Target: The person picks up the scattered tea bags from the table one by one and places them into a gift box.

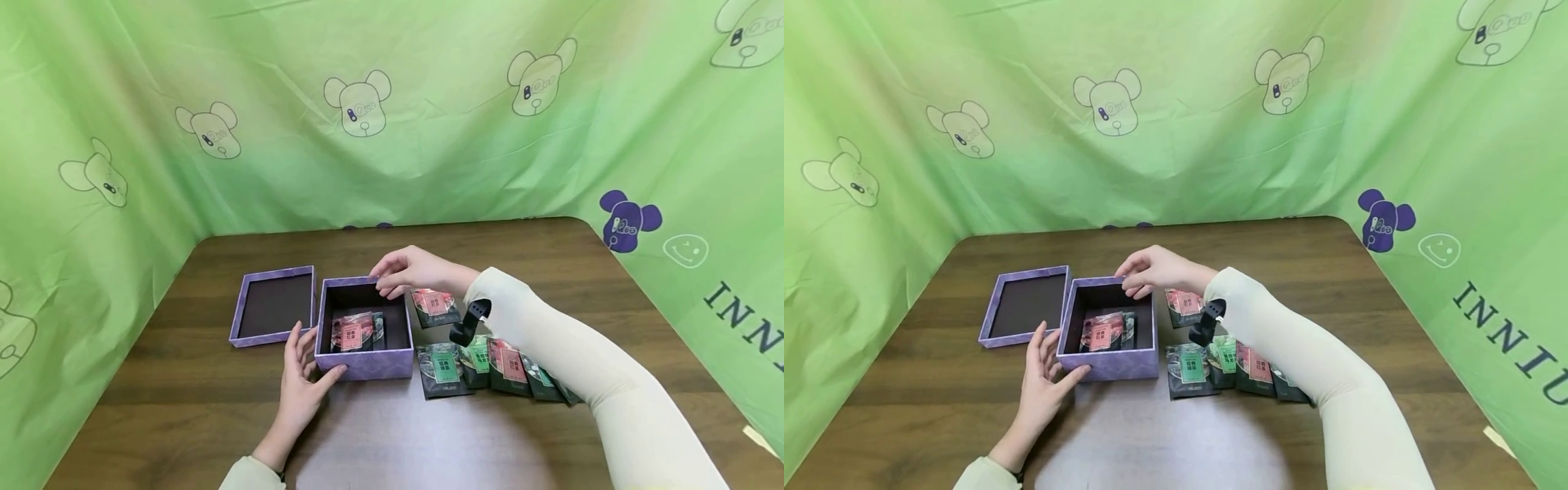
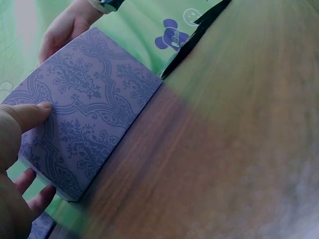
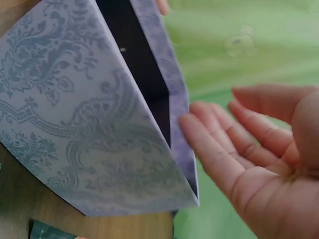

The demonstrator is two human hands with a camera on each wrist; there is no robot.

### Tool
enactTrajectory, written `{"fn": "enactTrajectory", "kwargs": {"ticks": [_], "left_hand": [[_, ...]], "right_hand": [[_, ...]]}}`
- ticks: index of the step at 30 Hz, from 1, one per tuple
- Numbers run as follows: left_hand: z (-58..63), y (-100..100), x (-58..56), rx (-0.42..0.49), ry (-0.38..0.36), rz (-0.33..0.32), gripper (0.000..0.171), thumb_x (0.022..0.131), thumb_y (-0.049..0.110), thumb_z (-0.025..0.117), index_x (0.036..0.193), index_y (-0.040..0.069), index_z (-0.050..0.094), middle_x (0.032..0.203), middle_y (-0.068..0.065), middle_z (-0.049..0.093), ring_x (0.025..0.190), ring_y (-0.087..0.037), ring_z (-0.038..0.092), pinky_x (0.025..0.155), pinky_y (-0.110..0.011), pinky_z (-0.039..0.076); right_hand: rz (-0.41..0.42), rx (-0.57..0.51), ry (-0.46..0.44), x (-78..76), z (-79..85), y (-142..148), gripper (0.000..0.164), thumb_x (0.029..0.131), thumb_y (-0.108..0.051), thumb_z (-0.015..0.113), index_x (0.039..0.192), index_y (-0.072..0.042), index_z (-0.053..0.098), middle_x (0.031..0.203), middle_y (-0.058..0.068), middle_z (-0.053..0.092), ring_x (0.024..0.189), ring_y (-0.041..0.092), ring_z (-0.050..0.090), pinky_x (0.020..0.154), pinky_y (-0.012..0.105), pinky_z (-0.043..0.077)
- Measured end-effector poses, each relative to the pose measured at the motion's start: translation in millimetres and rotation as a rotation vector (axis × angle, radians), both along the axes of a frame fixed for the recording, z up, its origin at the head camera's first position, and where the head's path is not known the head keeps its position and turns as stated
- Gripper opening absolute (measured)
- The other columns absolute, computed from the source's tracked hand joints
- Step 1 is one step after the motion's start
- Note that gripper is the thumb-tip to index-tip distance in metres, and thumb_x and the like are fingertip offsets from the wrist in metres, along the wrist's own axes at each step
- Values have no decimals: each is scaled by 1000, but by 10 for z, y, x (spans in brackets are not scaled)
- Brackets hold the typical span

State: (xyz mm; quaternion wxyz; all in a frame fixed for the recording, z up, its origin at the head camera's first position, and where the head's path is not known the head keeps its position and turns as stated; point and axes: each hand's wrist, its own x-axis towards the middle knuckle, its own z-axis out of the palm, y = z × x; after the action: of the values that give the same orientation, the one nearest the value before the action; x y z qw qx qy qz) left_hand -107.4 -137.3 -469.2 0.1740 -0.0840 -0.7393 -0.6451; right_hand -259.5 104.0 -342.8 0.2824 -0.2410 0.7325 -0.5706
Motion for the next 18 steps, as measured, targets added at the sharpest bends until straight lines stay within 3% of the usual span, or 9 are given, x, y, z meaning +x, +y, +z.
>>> {"fn": "enactTrajectory", "kwargs": {"ticks": [5, 9, 12, 18], "left_hand": [[-5, 0, 4, -2, -2, -2, 97, 76, -15, 77, 151, -8, 16, 144, -26, 45, 123, -5, 49, 88, -18, 43], [-16, 2, -3, 1, 6, -7, 98, 76, -15, 77, 152, -7, 16, 144, -26, 45, 125, -13, 50, 89, -18, 44], [-24, 4, -1, 0, 7, -7, 98, 76, -15, 77, 152, -6, 16, 144, -26, 45, 125, -21, 50, 88, -18, 44], [-25, 2, -3, 5, 19, -12, 98, 76, -16, 77, 152, -7, 16, 143, -27, 45, 125, -19, 51, 88, -17, 44]], "right_hand": [[-119, -94, 41, -31, -48, 237, 35, 93, 5, 61, 126, 16, 54, 98, 23, 69, 79, 20, 69, 84, 48, 55], [-191, -54, 116, -170, -213, 472, 36, 91, 4, 63, 124, 17, 54, 91, 11, 71, 77, 17, 68, 77, 37, 57], [-226, 109, 209, -276, -385, 638, 38, 89, 2, 67, 122, 17, 56, 94, 13, 71, 82, 21, 66, 77, 35, 55], [-188, 604, 443, -374, -600, 857, 59, 79, -23, 80, 127, 7, 60, 119, 27, 63, 111, 41, 56, 98, 52, 39]]}}
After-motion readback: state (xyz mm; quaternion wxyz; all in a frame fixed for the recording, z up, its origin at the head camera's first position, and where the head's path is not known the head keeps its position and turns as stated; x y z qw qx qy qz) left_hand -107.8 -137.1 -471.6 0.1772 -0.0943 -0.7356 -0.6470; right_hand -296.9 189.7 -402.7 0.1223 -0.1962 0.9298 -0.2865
